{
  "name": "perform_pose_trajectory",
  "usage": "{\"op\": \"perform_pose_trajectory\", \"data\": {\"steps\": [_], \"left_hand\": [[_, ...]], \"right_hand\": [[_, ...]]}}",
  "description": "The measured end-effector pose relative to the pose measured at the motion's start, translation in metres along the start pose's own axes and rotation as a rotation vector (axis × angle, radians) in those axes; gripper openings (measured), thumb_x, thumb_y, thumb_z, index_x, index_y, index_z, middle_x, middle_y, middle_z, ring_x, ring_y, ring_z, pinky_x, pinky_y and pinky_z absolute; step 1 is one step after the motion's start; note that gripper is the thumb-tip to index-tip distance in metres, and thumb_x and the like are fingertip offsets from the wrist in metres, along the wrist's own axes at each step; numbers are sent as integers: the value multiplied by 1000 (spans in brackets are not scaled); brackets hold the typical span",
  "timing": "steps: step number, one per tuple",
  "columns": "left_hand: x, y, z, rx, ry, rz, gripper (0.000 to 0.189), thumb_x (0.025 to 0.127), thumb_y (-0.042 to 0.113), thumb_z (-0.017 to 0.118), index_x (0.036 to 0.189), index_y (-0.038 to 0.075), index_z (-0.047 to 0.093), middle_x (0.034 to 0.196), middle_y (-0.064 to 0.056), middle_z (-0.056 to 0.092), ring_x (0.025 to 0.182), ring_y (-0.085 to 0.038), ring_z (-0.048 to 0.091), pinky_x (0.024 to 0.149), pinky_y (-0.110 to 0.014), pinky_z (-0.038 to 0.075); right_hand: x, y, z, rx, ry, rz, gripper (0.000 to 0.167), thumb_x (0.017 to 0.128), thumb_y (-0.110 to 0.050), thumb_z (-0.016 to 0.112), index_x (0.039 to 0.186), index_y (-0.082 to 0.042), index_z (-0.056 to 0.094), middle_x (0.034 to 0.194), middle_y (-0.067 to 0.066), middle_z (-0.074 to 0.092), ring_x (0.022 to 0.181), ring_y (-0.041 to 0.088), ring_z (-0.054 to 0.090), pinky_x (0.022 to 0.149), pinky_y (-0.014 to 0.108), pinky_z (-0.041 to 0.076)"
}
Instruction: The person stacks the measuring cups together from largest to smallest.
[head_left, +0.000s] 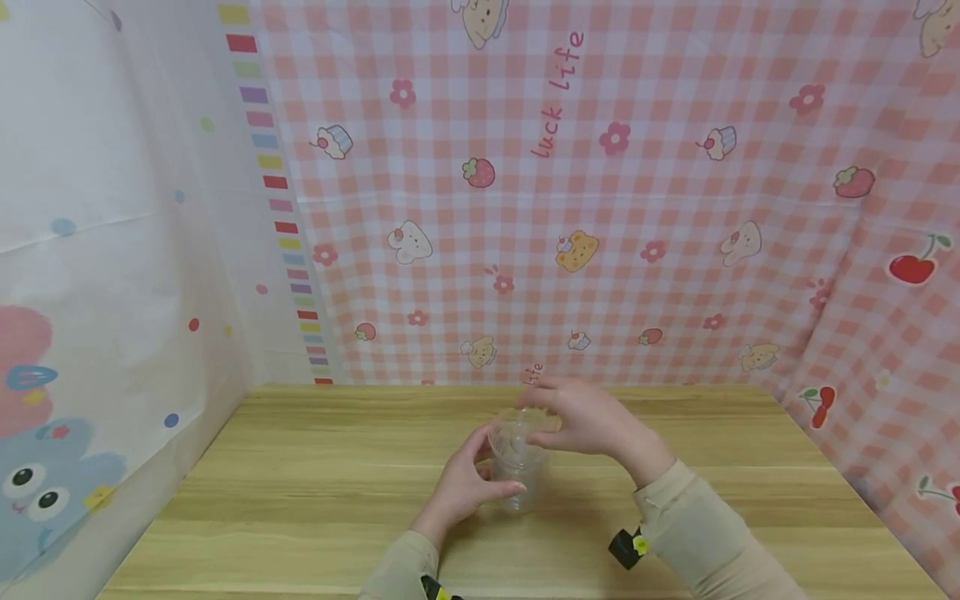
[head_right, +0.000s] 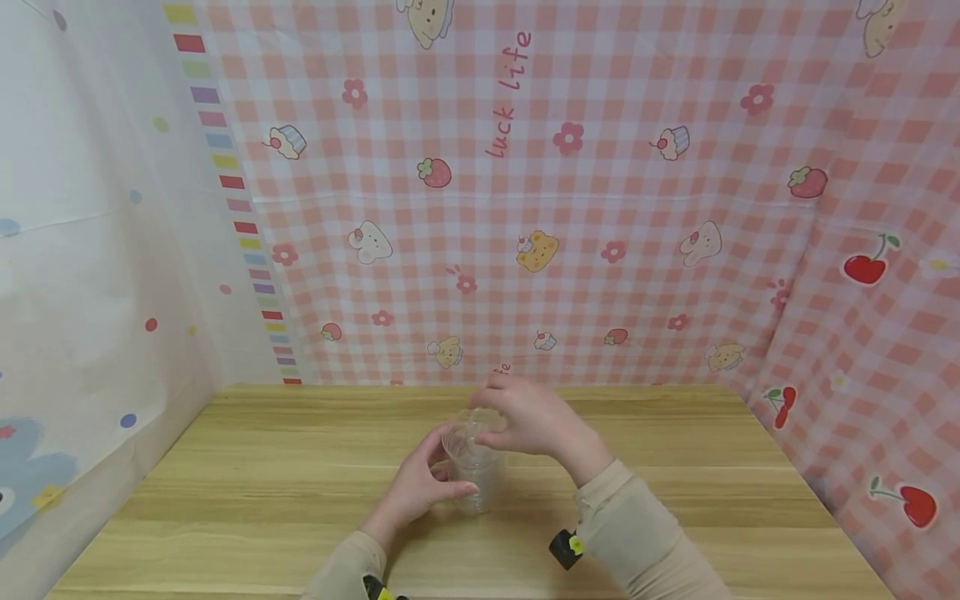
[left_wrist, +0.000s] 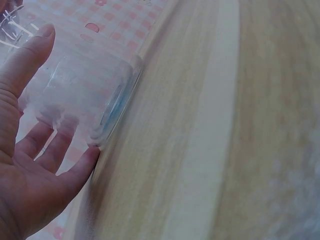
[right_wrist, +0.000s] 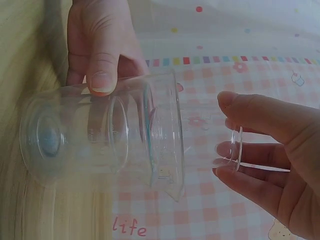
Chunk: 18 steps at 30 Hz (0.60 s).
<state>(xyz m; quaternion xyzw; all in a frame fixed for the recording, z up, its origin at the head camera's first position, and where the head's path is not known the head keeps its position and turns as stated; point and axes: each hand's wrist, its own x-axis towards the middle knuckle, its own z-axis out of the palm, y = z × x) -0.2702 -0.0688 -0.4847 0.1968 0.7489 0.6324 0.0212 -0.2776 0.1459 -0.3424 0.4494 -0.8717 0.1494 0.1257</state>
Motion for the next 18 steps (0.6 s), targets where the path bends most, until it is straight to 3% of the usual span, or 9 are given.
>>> {"op": "perform_pose_trajectory", "data": {"steps": [18], "left_hand": [[1, -2, 0, 23, 3, -2, 84, 75, 14, 88, 146, 17, 43, 140, -11, 52, 127, -32, 51, 99, -43, 50]], "right_hand": [[0, -1, 7, 2, -5, 6, 36, 82, -25, 83, 112, -9, 71, 107, 2, 67, 89, 16, 65, 72, 25, 56]]}}
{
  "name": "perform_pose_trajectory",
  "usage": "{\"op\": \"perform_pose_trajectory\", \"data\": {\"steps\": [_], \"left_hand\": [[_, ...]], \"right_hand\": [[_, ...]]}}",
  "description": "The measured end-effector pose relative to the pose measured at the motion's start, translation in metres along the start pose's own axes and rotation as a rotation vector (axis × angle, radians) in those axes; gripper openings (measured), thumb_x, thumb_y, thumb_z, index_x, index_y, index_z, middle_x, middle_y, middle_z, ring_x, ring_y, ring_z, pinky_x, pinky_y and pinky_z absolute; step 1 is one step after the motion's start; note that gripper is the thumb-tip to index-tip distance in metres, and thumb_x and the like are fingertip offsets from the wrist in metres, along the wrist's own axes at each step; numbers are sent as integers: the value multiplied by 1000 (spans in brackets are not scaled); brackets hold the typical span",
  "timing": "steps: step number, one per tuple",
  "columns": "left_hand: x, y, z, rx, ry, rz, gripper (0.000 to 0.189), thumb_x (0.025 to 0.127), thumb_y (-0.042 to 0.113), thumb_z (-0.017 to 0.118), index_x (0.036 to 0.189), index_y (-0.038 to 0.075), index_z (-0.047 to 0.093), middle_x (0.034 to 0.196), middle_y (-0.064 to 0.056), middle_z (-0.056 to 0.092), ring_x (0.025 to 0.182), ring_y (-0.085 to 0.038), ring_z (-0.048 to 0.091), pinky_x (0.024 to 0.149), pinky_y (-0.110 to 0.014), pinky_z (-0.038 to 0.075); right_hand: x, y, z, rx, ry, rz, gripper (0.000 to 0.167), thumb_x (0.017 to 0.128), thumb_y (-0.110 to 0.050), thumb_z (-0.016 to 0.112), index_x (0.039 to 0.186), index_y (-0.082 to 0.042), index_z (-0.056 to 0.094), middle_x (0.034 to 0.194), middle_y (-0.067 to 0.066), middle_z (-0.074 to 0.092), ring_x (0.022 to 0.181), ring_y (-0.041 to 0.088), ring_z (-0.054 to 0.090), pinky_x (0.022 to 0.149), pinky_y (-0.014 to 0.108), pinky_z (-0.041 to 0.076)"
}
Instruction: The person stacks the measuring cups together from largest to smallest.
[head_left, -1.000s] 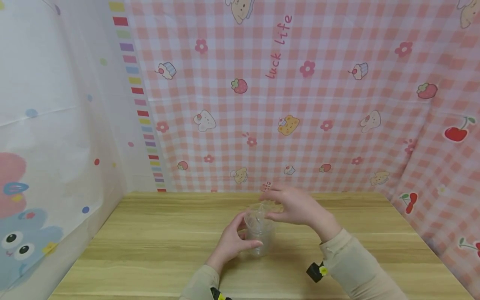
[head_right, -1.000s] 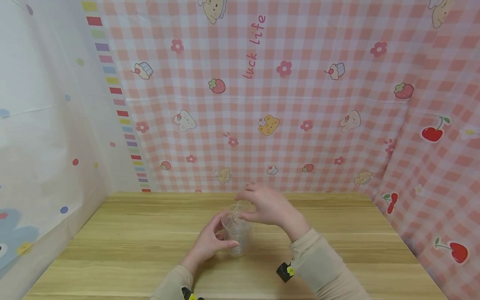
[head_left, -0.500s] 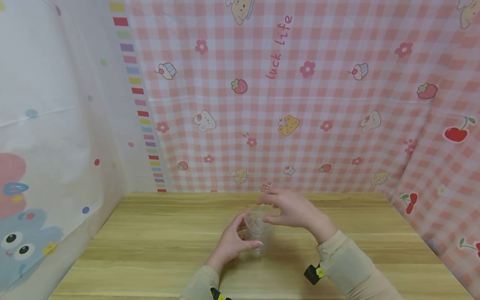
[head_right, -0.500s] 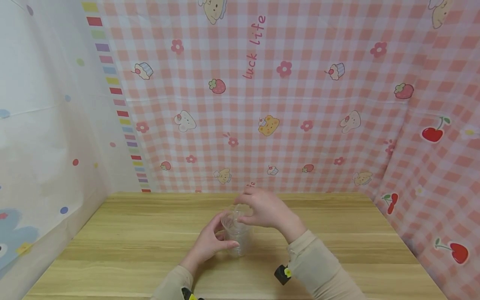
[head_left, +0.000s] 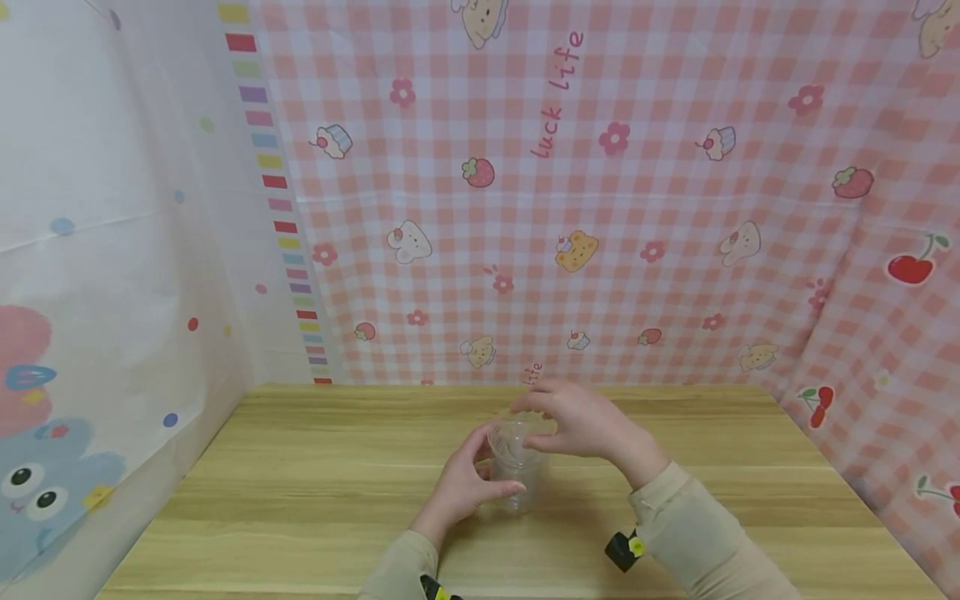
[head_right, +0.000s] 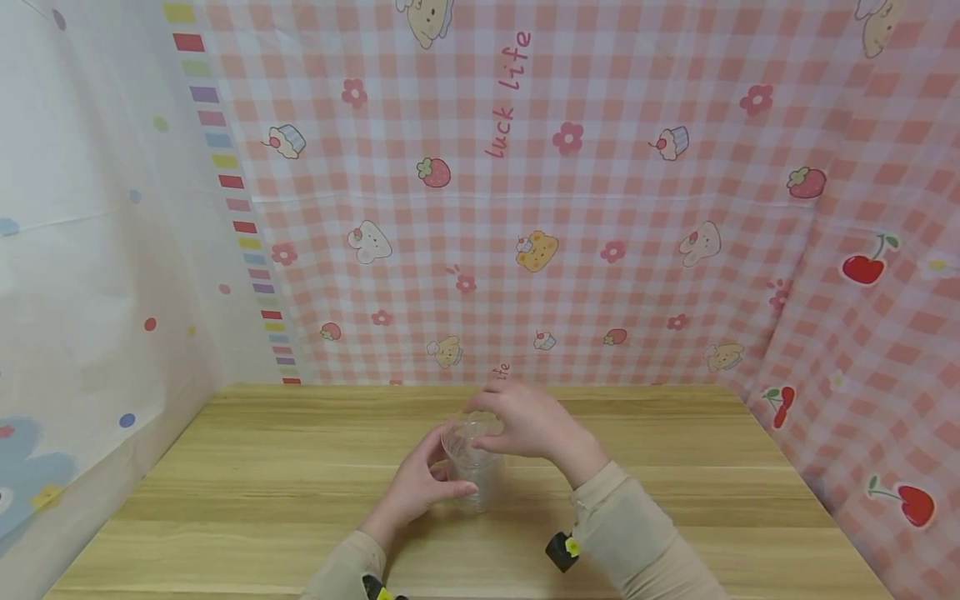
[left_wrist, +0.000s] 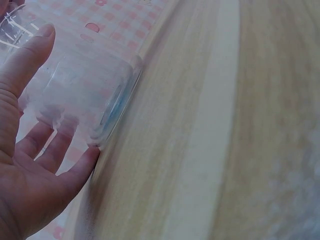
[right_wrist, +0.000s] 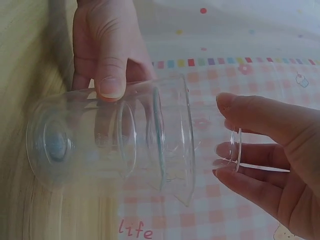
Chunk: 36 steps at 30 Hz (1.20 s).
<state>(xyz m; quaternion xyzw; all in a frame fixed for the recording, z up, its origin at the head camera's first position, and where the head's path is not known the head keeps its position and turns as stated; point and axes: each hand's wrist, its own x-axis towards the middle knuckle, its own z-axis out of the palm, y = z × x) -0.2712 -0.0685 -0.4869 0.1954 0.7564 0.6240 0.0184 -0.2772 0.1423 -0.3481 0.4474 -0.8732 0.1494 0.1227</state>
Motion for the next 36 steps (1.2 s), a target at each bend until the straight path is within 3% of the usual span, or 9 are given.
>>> {"op": "perform_pose_trajectory", "data": {"steps": [13, 23, 36], "left_hand": [[0, 1, -1, -18, -4, 10, 83, 76, 13, 87, 146, 18, 44, 139, -11, 54, 126, -31, 52, 98, -42, 51], [-1, 0, -1, -8, -5, 11, 86, 75, 16, 88, 148, 18, 41, 139, -11, 53, 126, -31, 51, 96, -38, 52], [-1, 1, -1, 10, -10, -1, 83, 78, 15, 86, 148, 18, 42, 141, -11, 51, 127, -33, 50, 98, -43, 51]], "right_hand": [[3, -1, 8, -21, -25, 4, 36, 80, -24, 83, 111, -9, 72, 106, 3, 69, 90, 19, 65, 72, 28, 56], [5, -3, 15, -29, -59, 26, 35, 82, -24, 83, 112, -10, 72, 109, 2, 68, 98, 18, 64, 81, 34, 56], [7, -3, 21, -30, -92, 51, 36, 81, -25, 83, 113, -12, 72, 110, 2, 68, 101, 20, 64, 83, 38, 56]]}}
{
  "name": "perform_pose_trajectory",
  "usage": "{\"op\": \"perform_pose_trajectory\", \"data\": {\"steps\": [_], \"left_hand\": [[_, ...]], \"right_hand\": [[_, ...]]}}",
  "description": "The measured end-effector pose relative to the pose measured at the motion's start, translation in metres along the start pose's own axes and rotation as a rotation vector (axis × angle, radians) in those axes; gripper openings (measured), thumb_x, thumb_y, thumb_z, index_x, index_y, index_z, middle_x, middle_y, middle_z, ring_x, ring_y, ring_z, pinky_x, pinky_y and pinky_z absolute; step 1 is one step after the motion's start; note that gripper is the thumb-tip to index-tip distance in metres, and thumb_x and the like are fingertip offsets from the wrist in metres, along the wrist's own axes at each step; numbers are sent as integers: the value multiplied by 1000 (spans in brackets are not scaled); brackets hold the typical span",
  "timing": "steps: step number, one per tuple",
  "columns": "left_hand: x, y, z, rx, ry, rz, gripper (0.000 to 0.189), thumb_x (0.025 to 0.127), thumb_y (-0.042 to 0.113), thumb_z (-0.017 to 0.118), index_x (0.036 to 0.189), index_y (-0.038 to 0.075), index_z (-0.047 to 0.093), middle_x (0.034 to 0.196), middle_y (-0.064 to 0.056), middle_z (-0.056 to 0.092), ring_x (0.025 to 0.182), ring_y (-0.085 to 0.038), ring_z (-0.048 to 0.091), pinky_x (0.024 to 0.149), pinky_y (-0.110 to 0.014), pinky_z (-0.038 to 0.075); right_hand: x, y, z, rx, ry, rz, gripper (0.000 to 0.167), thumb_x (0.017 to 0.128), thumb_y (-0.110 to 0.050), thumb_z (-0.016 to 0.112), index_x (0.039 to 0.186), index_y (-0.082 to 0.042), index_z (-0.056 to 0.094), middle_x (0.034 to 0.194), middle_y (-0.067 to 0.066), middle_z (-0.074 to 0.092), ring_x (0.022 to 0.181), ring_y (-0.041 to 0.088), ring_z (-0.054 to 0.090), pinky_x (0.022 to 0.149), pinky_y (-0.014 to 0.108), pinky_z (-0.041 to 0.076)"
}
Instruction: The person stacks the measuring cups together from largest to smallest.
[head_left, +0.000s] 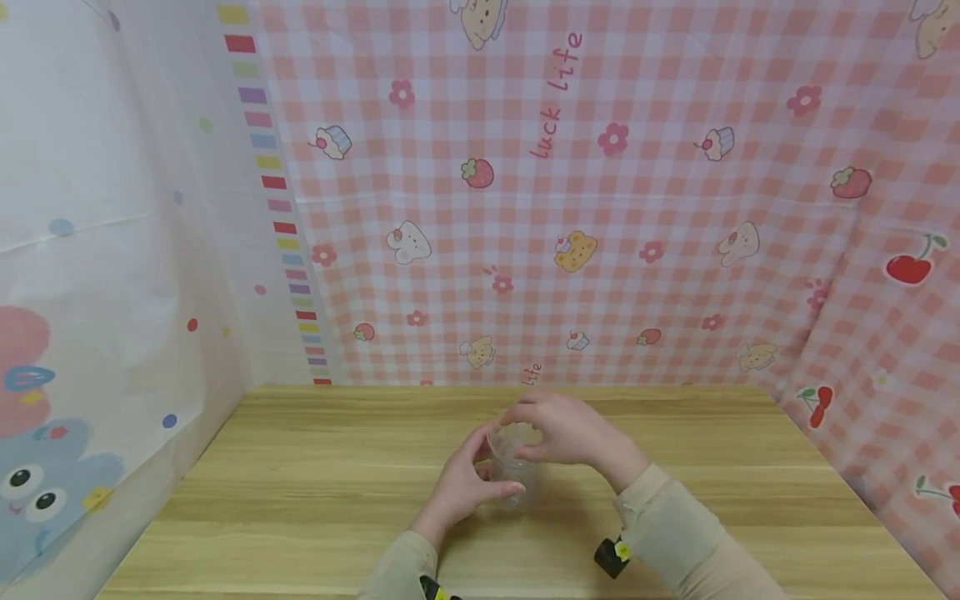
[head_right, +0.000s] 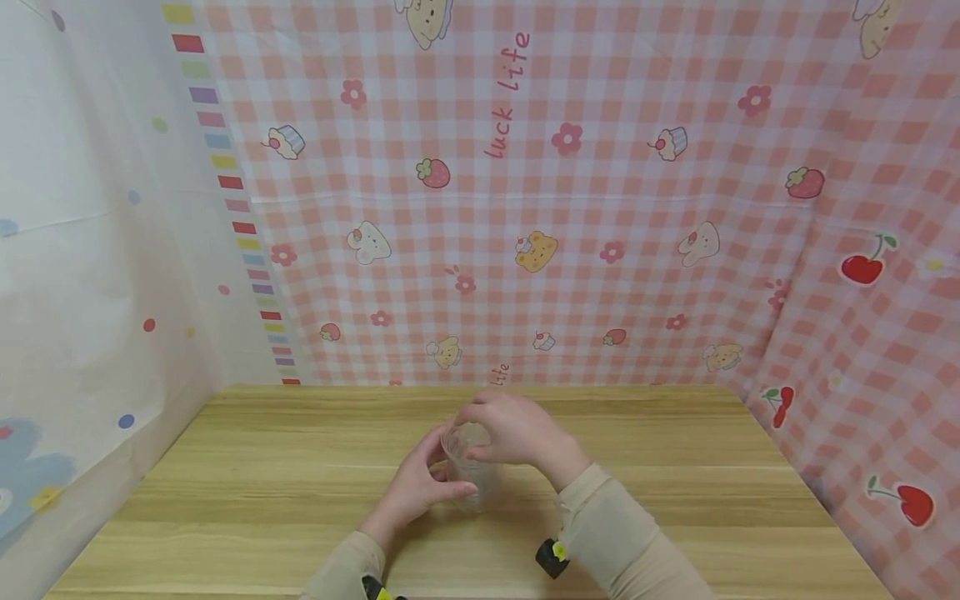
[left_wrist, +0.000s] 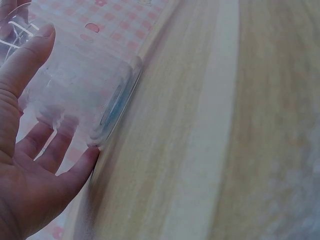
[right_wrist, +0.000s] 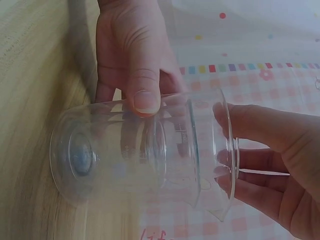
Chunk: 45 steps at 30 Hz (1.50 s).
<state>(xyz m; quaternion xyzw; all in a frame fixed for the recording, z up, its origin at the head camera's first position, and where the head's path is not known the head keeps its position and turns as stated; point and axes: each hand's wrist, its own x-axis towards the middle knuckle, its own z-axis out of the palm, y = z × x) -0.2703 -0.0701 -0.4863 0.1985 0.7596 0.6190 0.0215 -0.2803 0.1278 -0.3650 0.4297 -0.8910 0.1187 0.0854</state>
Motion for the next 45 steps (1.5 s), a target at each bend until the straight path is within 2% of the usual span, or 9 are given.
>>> {"op": "perform_pose_trajectory", "data": {"steps": [21, 33, 36, 40, 45], "left_hand": [[-1, 1, 0, -6, -3, -10, 84, 77, 15, 86, 148, 18, 42, 140, -11, 52, 127, -34, 49, 99, -44, 50], [-1, 1, 1, -24, 1, -2, 83, 78, 12, 86, 148, 19, 42, 140, -8, 52, 127, -29, 49, 100, -45, 49], [-2, 6, 2, -37, 0, -4, 83, 78, 8, 85, 148, 16, 42, 139, -10, 53, 127, -31, 49, 102, -47, 47], [-7, 21, 1, -52, -6, -5, 79, 78, 7, 85, 146, 11, 43, 137, -14, 54, 127, -35, 49, 103, -49, 46], [-10, 28, 1, -56, -1, 2, 78, 78, 8, 85, 145, 11, 44, 136, -12, 54, 127, -35, 48, 103, -49, 46]], "right_hand": [[5, 0, 4, 24, -57, 17, 37, 82, -26, 83, 115, -15, 71, 111, 0, 67, 100, 19, 64, 83, 37, 56], [8, 2, 7, 43, -107, 27, 36, 82, -23, 83, 116, -16, 72, 113, -2, 67, 100, 15, 64, 83, 34, 55], [9, 3, 7, 47, -120, 28, 35, 82, -22, 82, 116, -16, 71, 112, -2, 67, 98, 15, 64, 82, 33, 55], [10, 2, 6, 53, -141, 40, 34, 83, -21, 82, 115, -15, 71, 111, -1, 67, 97, 14, 63, 81, 33, 55], [11, -1, 4, 65, -165, 57, 33, 84, -20, 81, 114, -15, 72, 112, -1, 67, 98, 15, 63, 82, 33, 55]]}}
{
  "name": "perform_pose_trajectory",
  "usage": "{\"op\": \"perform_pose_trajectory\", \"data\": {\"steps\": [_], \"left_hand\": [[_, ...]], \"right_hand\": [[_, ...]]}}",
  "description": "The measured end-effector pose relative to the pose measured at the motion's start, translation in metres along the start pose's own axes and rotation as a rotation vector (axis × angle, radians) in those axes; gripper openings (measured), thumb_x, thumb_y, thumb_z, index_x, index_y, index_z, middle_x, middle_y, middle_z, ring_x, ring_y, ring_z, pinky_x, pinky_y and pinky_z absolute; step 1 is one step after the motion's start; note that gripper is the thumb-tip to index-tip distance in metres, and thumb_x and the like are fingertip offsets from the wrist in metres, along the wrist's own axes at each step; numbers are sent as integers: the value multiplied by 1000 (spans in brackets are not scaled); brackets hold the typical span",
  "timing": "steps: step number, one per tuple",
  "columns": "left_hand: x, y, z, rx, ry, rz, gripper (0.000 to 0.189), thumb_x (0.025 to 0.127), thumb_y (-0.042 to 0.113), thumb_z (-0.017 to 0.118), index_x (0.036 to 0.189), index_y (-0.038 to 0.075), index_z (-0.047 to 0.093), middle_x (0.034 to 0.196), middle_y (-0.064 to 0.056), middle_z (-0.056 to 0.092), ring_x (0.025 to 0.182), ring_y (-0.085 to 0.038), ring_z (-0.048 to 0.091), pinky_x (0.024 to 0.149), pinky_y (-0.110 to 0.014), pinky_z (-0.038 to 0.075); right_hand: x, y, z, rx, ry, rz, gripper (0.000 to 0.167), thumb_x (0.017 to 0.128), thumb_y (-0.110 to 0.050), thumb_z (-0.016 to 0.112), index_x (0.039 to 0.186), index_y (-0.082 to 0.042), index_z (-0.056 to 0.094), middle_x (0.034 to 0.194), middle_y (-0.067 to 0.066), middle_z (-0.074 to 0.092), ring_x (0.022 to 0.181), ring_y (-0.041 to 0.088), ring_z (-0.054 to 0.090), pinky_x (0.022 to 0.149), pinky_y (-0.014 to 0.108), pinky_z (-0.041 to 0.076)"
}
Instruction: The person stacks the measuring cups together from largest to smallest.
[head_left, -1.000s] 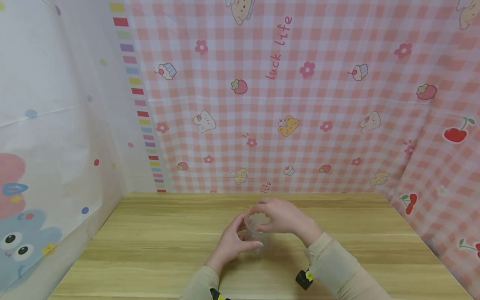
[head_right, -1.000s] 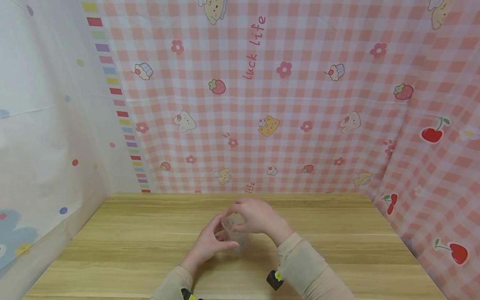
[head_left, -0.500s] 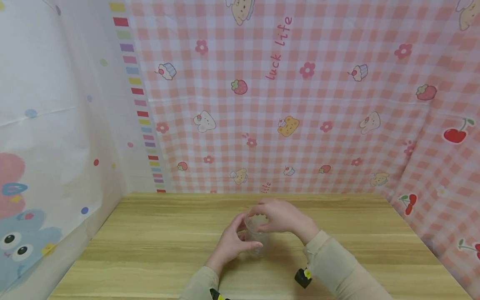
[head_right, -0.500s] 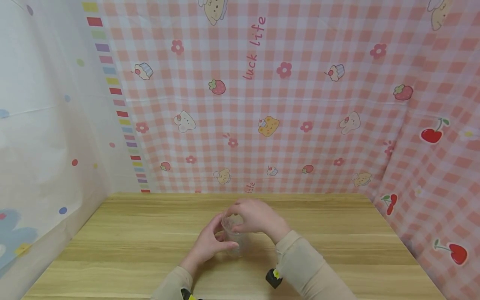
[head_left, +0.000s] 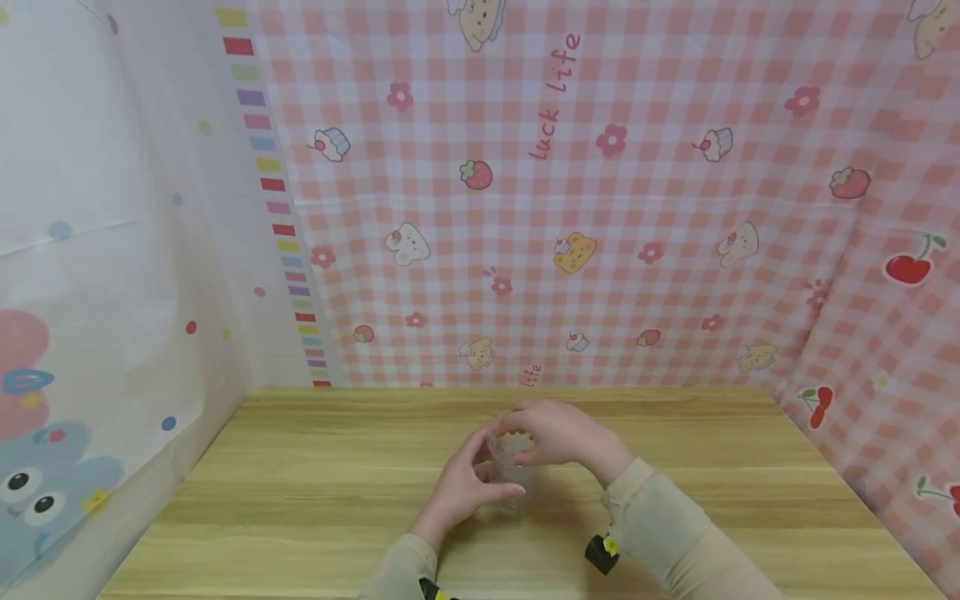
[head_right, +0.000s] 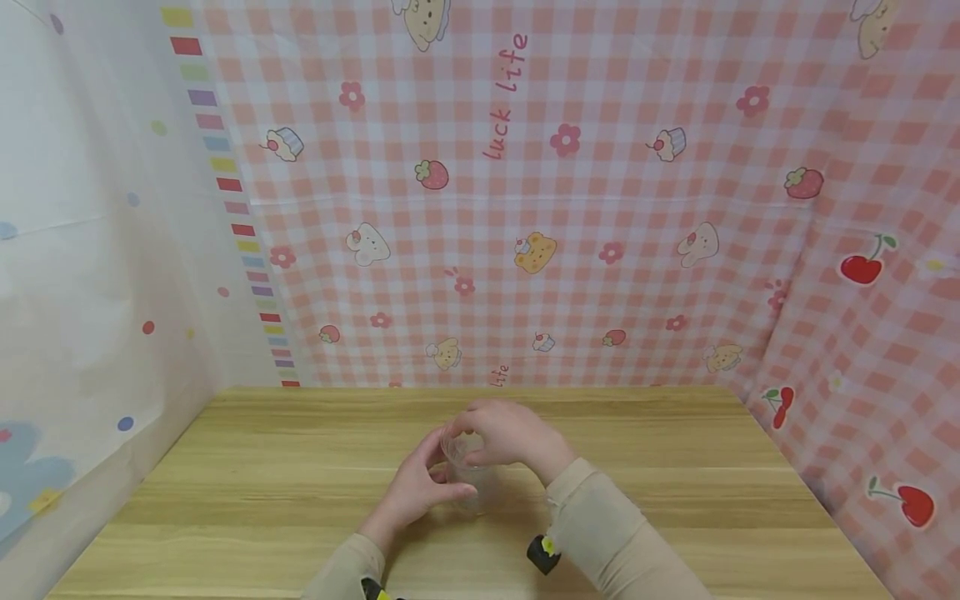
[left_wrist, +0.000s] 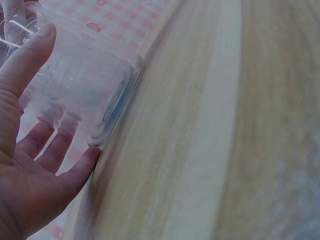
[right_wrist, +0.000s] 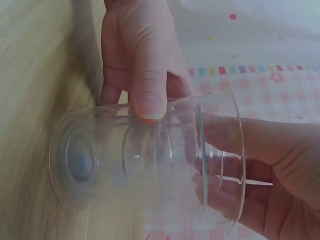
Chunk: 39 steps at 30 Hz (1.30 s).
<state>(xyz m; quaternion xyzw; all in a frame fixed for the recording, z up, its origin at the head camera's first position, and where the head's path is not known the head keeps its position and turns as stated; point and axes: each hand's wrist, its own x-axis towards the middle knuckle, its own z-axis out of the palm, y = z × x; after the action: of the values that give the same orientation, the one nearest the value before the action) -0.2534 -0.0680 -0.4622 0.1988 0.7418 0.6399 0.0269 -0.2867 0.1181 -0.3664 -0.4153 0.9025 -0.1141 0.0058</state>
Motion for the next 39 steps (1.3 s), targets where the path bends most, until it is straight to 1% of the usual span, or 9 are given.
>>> {"op": "perform_pose_trajectory", "data": {"steps": [4, 9, 17, 20, 23, 27, 29, 34, 39], "left_hand": [[-2, 5, 0, -7, 5, 3, 78, 78, 8, 85, 145, 10, 44, 136, -12, 55, 126, -34, 49, 103, -49, 46], [-2, 7, -1, 5, 2, -4, 78, 77, 9, 86, 144, 10, 45, 136, -13, 55, 125, -34, 50, 100, -47, 48], [-3, 11, -2, 32, -3, -20, 79, 78, 11, 86, 145, 9, 45, 138, -16, 53, 126, -38, 50, 99, -49, 49], [-1, 8, -2, 33, -3, -15, 78, 78, 10, 86, 145, 8, 45, 138, -15, 53, 125, -37, 50, 98, -49, 50], [3, -4, -1, 34, 4, -7, 80, 77, 9, 86, 145, 10, 44, 138, -15, 53, 125, -36, 50, 98, -49, 50], [8, -22, -1, 44, 10, -1, 82, 76, 10, 87, 146, 15, 44, 138, -10, 54, 125, -31, 51, 97, -45, 51], [9, -27, -2, 44, 8, 4, 82, 76, 12, 87, 146, 18, 44, 138, -8, 55, 125, -29, 52, 96, -43, 52], [10, -28, -3, 39, 3, 11, 81, 76, 16, 88, 145, 20, 45, 138, -6, 55, 125, -28, 52, 96, -41, 52], [10, -26, -2, 43, 3, -5, 82, 77, 12, 86, 146, 17, 43, 138, -7, 54, 125, -30, 51, 97, -44, 51]], "right_hand": [[2, -2, -2, 6, -33, 12, 32, 84, -19, 81, 114, -15, 72, 112, 0, 67, 99, 15, 63, 84, 34, 55], [5, -5, -6, 18, -75, 34, 32, 83, -15, 81, 113, -15, 72, 111, 0, 68, 99, 16, 63, 85, 35, 54], [7, -6, -8, 38, -109, 56, 33, 83, -11, 80, 115, -16, 72, 116, -1, 68, 107, 17, 63, 91, 37, 53], [6, -6, -9, 40, -115, 50, 33, 83, -10, 80, 114, -16, 72, 116, -1, 69, 106, 18, 63, 91, 37, 53], [6, -7, -11, 44, -118, 47, 32, 83, -9, 80, 113, -16, 73, 116, -1, 69, 106, 18, 63, 91, 37, 53], [6, -9, -13, 50, -121, 41, 31, 82, -8, 80, 112, -15, 73, 117, -1, 69, 107, 18, 63, 91, 38, 53], [6, -10, -14, 50, -126, 45, 31, 82, -7, 80, 112, -15, 73, 117, -1, 69, 107, 19, 63, 91, 38, 53], [7, -11, -15, 42, -142, 71, 32, 83, -7, 79, 113, -16, 73, 118, -1, 68, 108, 18, 63, 92, 38, 53], [8, -11, -14, 40, -151, 78, 34, 83, -6, 79, 114, -16, 73, 119, -2, 68, 110, 17, 62, 94, 38, 52]]}}
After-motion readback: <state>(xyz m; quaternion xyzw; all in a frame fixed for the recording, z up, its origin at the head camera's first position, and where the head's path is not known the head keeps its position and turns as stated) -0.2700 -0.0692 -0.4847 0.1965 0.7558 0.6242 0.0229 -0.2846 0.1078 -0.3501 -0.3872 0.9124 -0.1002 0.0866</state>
